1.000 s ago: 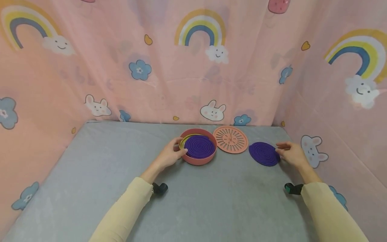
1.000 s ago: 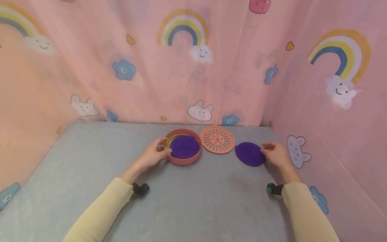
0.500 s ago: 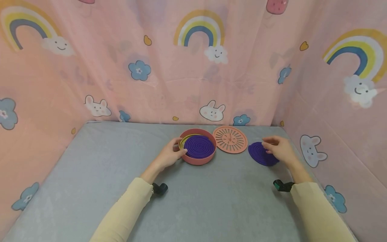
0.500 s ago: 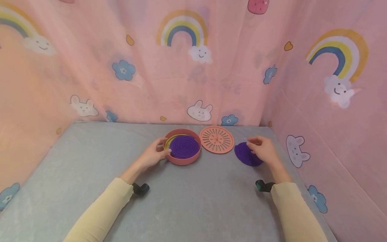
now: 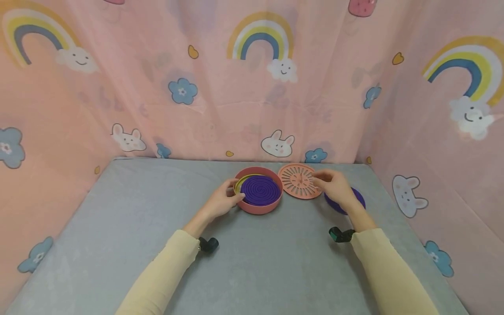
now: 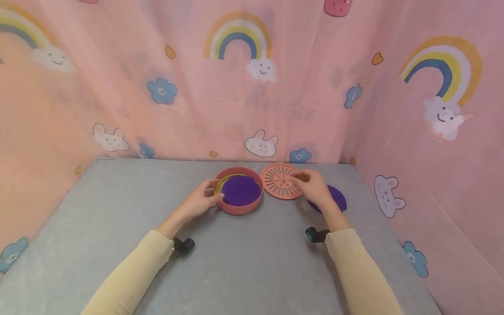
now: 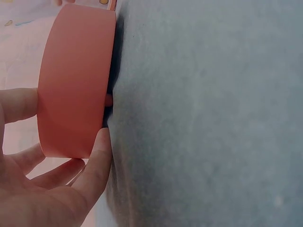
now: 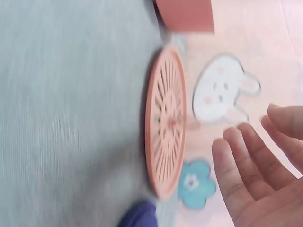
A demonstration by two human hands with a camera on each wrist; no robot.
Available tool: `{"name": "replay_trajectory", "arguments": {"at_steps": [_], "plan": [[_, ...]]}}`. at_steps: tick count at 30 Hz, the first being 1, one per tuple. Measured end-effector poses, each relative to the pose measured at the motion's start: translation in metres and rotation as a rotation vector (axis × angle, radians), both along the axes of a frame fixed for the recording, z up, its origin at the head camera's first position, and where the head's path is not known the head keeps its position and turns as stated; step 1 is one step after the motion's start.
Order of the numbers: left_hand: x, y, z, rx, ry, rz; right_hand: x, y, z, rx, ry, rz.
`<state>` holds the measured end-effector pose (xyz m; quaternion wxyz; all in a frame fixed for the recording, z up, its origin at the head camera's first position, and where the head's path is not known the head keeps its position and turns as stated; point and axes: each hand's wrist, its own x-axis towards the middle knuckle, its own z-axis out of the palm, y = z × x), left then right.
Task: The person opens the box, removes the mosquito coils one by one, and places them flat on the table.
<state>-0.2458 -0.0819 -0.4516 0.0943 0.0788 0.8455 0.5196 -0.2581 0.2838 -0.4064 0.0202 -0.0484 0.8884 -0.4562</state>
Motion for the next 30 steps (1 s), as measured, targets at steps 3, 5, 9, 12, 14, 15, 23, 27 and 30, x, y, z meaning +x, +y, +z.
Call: {"name": "replay_trajectory", "arguments": {"at_steps": [3, 5, 9, 12, 14, 15, 23, 27, 30], "plan": [[0.0, -0.002, -0.001, 0.0, 0.008, 0.0, -0.004, -0.019, -0.001, -0.017, 0.012, 0.033], [0.0, -0.002, -0.001, 0.003, 0.011, -0.002, -0.005, -0.031, -0.002, -0.018, 0.021, 0.048], [0.001, -0.002, 0.0, 0.004, 0.008, -0.002, -0.007, -0.052, 0.001, 0.004, 0.063, 0.088], [0.002, -0.003, 0.0, 0.0, 0.006, 0.007, -0.009, -0.069, 0.004, 0.047, 0.11, 0.116], [0.002, -0.003, -0.001, -0.003, 0.004, 0.011, -0.01, -0.079, 0.006, 0.069, 0.137, 0.132], [0.002, -0.002, -0.001, -0.002, 0.003, 0.01, -0.011, -0.083, 0.007, 0.088, 0.148, 0.137], [0.001, -0.001, 0.001, 0.027, 0.006, -0.015, -0.022, -0.106, 0.007, 0.175, 0.122, 0.183], [0.001, -0.002, 0.002, 0.026, 0.006, -0.016, -0.026, -0.118, 0.006, 0.2, 0.09, 0.192], [0.002, -0.002, 0.003, 0.027, 0.003, -0.022, -0.03, -0.126, 0.003, 0.212, 0.075, 0.19]]}}
